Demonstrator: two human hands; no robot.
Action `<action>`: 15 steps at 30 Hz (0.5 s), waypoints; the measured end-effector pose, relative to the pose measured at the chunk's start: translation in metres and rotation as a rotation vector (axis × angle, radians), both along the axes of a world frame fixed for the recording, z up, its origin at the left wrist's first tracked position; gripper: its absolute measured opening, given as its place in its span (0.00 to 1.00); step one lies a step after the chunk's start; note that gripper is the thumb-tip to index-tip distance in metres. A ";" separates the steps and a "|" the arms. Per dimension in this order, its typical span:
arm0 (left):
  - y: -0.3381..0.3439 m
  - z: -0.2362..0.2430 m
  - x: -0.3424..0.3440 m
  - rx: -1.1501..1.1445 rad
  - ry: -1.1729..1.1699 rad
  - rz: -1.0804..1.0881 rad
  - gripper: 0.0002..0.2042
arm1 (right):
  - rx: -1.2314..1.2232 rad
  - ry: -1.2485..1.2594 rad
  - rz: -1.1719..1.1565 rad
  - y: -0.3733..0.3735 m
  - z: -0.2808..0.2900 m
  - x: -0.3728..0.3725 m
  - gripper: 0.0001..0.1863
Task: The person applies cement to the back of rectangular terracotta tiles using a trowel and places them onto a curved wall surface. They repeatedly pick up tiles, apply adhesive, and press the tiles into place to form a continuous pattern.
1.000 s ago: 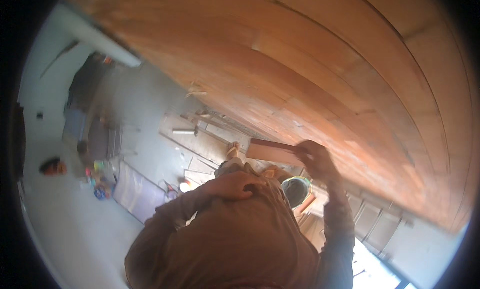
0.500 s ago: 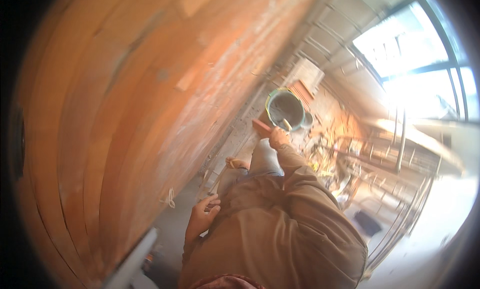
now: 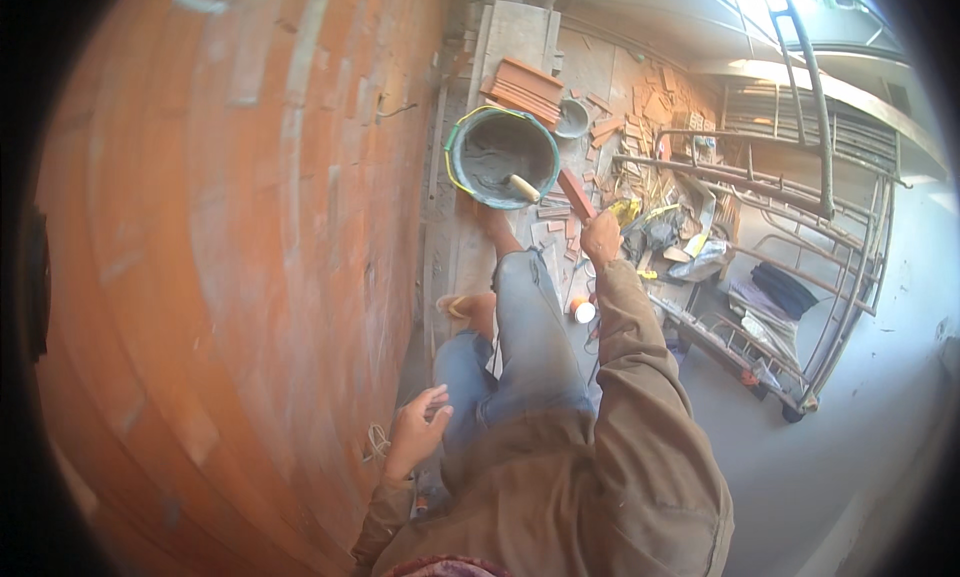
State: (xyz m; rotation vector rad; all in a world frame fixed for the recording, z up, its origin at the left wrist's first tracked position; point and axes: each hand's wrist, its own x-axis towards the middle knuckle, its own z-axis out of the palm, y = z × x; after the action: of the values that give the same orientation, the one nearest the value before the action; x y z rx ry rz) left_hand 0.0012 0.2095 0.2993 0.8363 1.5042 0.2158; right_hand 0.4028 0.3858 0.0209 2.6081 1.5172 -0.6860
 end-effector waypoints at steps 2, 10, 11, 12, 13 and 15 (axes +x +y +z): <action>0.030 -0.029 0.017 0.023 -0.033 -0.068 0.19 | 0.022 -0.020 -0.027 0.032 -0.026 0.010 0.15; 0.138 -0.188 0.133 0.320 -0.093 -0.424 0.22 | 0.029 -0.014 -0.002 0.206 -0.143 0.029 0.14; 0.144 -0.205 0.145 0.351 -0.101 -0.473 0.23 | 0.022 0.020 0.022 0.228 -0.164 0.028 0.14; 0.147 -0.223 0.156 0.355 -0.094 -0.491 0.24 | 0.020 0.060 0.052 0.249 -0.185 0.023 0.15; 0.147 -0.240 0.166 0.354 -0.091 -0.508 0.25 | 0.001 0.083 0.080 0.265 -0.200 0.013 0.15; 0.151 -0.266 0.172 0.345 -0.084 -0.532 0.26 | -0.027 0.129 0.135 0.294 -0.228 -0.007 0.16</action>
State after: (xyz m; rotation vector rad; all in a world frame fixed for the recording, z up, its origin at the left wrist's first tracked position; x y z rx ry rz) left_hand 0.1731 0.3608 0.0335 1.4528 1.1316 0.1109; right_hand 0.3953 0.6803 -0.2070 2.4577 1.6876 -0.8695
